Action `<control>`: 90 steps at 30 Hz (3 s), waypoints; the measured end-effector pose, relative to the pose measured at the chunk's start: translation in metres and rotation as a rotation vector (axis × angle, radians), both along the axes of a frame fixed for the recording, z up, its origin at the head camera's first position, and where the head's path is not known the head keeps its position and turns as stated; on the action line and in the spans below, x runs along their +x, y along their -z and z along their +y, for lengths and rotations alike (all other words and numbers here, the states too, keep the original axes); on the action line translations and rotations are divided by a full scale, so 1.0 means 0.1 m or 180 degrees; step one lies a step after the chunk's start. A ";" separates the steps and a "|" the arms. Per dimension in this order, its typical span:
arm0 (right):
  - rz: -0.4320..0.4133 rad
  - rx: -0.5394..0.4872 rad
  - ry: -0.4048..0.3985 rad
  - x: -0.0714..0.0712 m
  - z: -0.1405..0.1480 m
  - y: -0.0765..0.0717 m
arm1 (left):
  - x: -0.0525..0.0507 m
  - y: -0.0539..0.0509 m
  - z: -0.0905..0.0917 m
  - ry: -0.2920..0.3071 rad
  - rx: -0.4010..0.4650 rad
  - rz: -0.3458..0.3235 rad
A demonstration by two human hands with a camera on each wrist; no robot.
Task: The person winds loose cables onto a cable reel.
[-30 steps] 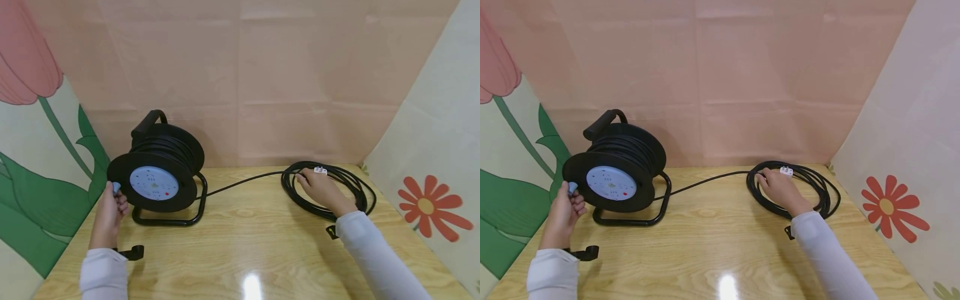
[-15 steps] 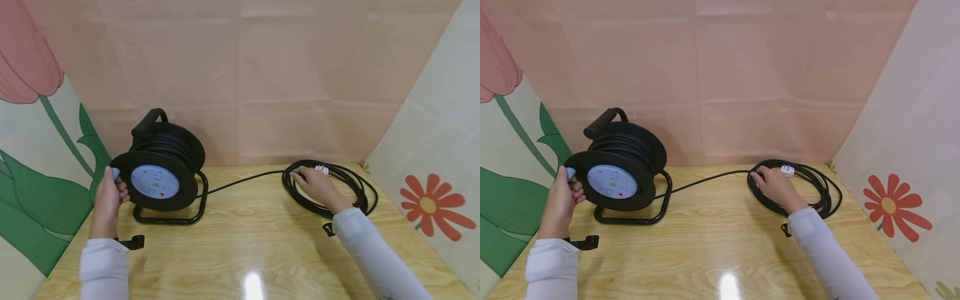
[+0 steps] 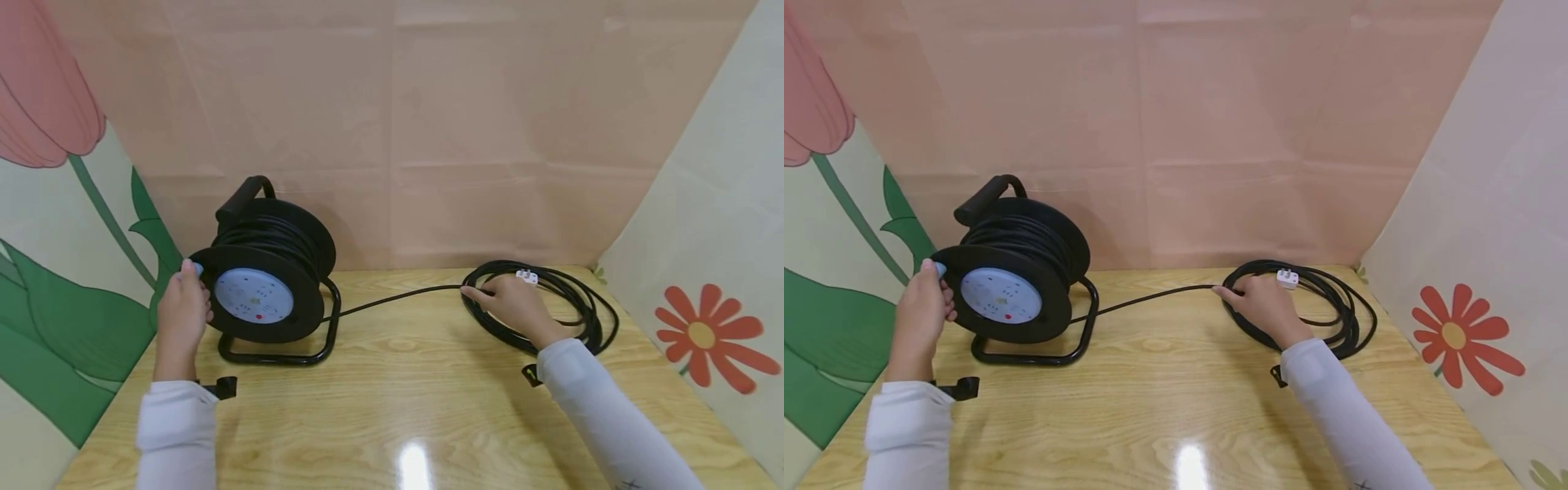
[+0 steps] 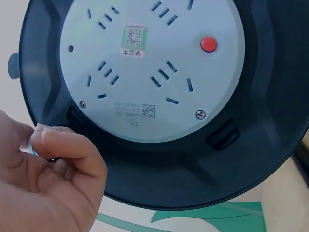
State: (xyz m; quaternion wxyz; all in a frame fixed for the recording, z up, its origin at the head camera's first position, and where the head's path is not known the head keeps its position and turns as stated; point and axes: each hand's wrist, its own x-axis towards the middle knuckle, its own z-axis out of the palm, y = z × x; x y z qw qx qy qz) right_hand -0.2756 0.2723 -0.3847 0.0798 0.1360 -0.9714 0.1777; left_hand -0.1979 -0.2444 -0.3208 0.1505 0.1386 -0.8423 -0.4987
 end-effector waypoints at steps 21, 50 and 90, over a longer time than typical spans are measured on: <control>0.0085 0.0013 -0.0317 0.00 -0.18 0.02 | 0.00 -0.10 0.31 -0.0117 -0.0808 0.0429; 0.0435 0.0112 -0.0210 0.00 -0.34 0.03 | -0.01 -0.02 0.73 -0.0045 -0.1486 0.1101; 0.0216 0.0113 -0.0618 0.04 -0.61 0.03 | 0.02 0.21 1.08 0.0362 -0.1689 0.1069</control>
